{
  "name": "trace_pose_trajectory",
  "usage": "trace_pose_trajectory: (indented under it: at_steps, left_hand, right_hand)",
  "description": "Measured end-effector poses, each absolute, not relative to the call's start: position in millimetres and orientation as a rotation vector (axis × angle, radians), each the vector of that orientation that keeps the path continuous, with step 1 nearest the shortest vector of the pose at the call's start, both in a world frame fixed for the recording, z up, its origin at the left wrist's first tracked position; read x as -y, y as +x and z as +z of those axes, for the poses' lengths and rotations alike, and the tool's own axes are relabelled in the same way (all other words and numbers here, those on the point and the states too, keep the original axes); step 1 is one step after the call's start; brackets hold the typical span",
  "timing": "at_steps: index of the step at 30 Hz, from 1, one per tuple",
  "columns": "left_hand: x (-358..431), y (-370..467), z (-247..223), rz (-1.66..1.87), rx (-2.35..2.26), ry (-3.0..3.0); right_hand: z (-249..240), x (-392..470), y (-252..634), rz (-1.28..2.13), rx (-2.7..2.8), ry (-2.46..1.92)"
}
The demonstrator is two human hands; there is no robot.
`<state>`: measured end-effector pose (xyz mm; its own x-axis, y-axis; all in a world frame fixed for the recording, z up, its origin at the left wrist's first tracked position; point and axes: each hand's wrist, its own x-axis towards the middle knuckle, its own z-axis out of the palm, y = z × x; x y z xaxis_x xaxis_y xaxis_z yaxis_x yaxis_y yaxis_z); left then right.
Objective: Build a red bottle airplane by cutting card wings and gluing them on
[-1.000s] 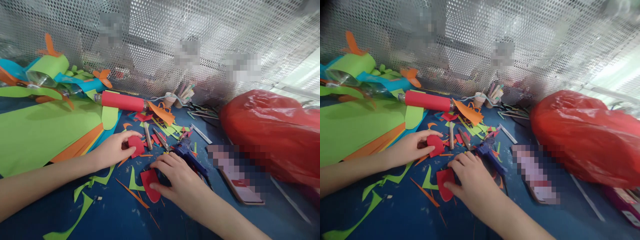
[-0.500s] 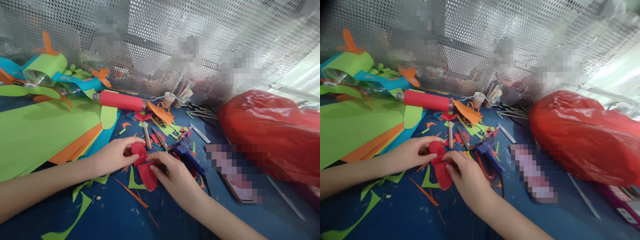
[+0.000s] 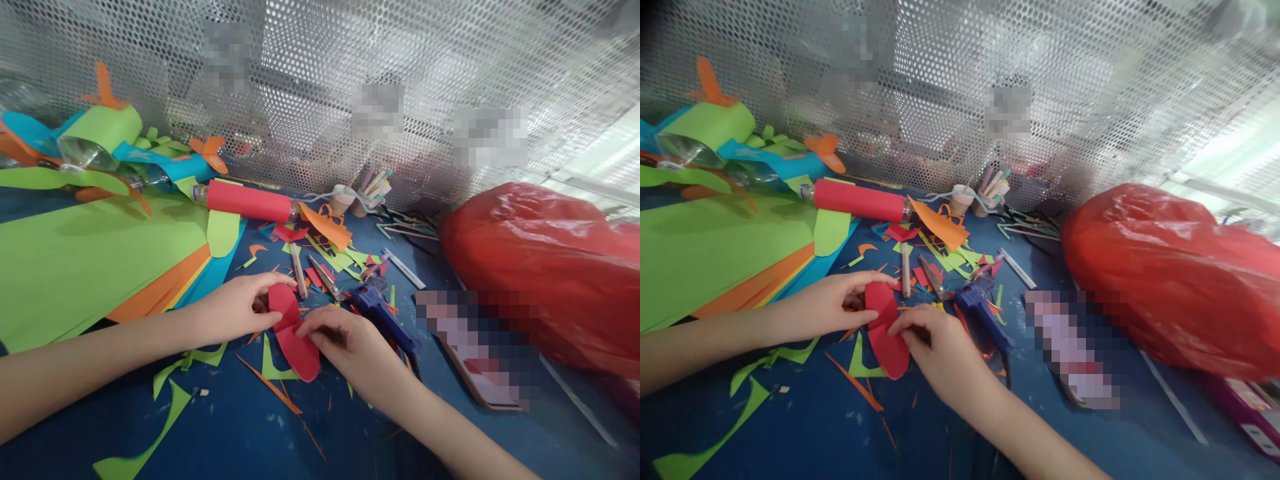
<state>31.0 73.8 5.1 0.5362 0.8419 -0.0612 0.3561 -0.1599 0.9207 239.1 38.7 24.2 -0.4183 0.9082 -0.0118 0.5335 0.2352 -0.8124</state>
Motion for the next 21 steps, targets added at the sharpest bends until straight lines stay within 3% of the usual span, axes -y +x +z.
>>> trace_pose_trajectory:
  at_steps: [8, 21]
  left_hand:
    - [-75, 33, 6, 0.604, -0.964, 1.683]
    - [-75, 33, 6, 0.612, -0.948, 1.685]
  right_hand:
    - [38, -32, 246, 1.085, 2.392, -1.123]
    - [37, -34, 251, 0.364, 2.723, -0.878]
